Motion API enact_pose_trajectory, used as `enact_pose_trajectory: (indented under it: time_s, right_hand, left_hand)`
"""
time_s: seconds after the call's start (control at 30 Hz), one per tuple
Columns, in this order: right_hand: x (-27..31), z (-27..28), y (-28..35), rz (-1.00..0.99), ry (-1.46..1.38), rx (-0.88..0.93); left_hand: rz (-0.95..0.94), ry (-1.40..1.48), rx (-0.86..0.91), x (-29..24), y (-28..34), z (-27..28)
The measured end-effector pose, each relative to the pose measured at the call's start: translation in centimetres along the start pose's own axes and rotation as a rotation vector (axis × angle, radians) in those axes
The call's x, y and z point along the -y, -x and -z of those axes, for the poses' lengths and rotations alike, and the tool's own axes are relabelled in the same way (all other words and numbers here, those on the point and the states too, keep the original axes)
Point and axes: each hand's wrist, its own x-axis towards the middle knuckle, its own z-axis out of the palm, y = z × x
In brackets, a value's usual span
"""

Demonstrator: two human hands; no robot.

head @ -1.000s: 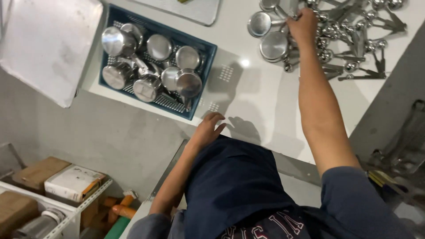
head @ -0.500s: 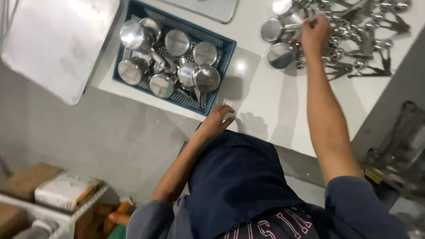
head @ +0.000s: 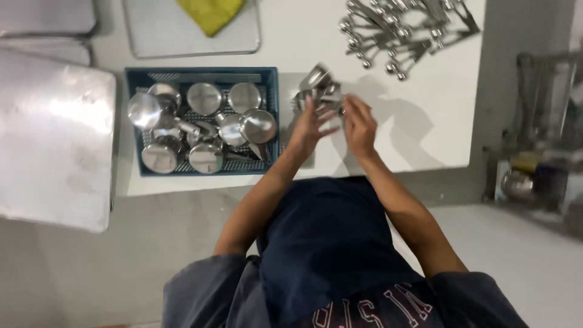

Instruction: Organizing metal measuring cups and spoons into a basket and on a table surface.

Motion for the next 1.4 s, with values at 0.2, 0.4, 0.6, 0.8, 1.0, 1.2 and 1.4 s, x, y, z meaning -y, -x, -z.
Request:
enact_pose_trajectory:
  time_s: [0.2, 0.4, 0.6, 0.8, 1.0, 1.2, 1.4]
  right_hand:
    - [-0.7, 3.3, 7.0, 0.133, 0.026, 0.181]
    - [-4.2, 5.5, 11.2, 0.298, -0.034, 0.396]
    - [-7.2, 9.0, 12.6, 0.003, -0.167, 0.562]
    - [-5.5, 10.9, 9.1, -0.311, -0.243, 0.589]
    - [-5.1, 8.0, 6.7, -0.189, -0.142, 0.657]
    - [-4.5, 4.2, 5.5, -0.119, 0.143, 0.811]
    - [-5.8, 3.7, 7.6, -0.150, -0.124, 0.686]
  left_hand:
    - [0.043, 0.165, -0.068, 4.4, -1.6, 2.4]
    - [0.079, -0.130, -0.222, 3.1, 1.5, 0.3]
    - [0.005, -0.529, -0.367, 7.2, 1.5, 2.8]
    - [-0.504, -1.117, -0.351, 9.4, 3.0, 2.8]
    - [-0.353, -1.396, -0.453, 6.8, 4.6, 0.7]
    - [-0.302, -1.514, -0.334, 7.3, 5.2, 2.7]
    - [-0.349, -1.507, -0.255, 9.3, 4.1, 5.7]
